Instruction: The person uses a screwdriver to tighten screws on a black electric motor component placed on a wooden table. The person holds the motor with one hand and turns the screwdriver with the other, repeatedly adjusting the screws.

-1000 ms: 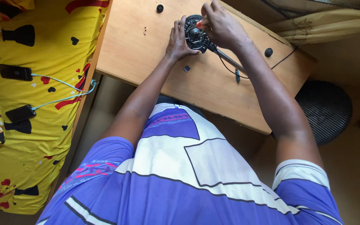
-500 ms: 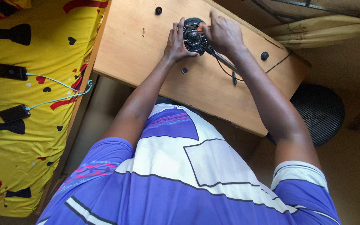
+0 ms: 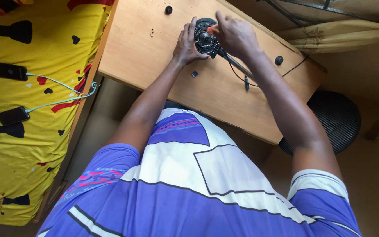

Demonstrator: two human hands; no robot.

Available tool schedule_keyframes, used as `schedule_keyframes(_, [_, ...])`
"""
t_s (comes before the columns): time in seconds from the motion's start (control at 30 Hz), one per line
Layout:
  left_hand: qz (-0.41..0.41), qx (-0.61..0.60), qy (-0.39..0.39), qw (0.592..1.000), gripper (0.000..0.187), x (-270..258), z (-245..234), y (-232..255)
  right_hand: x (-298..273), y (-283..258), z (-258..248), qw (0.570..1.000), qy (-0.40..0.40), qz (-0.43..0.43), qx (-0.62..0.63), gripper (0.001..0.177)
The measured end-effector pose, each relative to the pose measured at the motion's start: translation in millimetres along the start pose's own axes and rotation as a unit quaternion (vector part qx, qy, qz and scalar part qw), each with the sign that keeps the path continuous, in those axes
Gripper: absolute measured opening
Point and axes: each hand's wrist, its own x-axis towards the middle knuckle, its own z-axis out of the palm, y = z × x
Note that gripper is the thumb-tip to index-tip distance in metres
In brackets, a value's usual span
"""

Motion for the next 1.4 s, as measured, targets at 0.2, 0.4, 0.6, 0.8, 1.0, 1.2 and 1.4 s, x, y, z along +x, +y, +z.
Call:
schedule_keyframes(0.2, [0.001,0.006,0.002,1.000,0.159,2,4,-2,1,0,-9,0.990,0.129,-0.045,0.016,0.053])
schedule_keyframes(0.4, [0.002,0.001,0.004,1.000,0.161,1,9,-6,2,20,2,0.992,-0.071,0.046,-0.093,0.048])
schedule_keyframes(0.6, [-0.001,0.013,0.002,1.000,0.160,1,7,-4,3,15,-1,0.988,0.097,-0.102,0.070,0.052])
schedule_keyframes(0.8, [0.000,0.004,-0.002,1.000,0.160,-1,2,-1,5,7,12,0.999,0.017,0.022,0.041,0.066])
schedule_keyframes(1.0, [0.008,0.002,0.002,1.000,0.158,1,0,-3,12,6,24,0.998,0.020,0.063,-0.021,0.050])
schedule_keyframes(1.2, [-0.004,-0.016,-0.012,1.000,0.156,2,-1,-4,6,18,18,0.988,0.129,-0.080,0.013,0.040])
schedule_keyframes(1.4, [0.008,0.003,0.003,1.000,0.157,2,-1,-6,3,6,31,0.995,0.073,-0.051,-0.037,0.041])
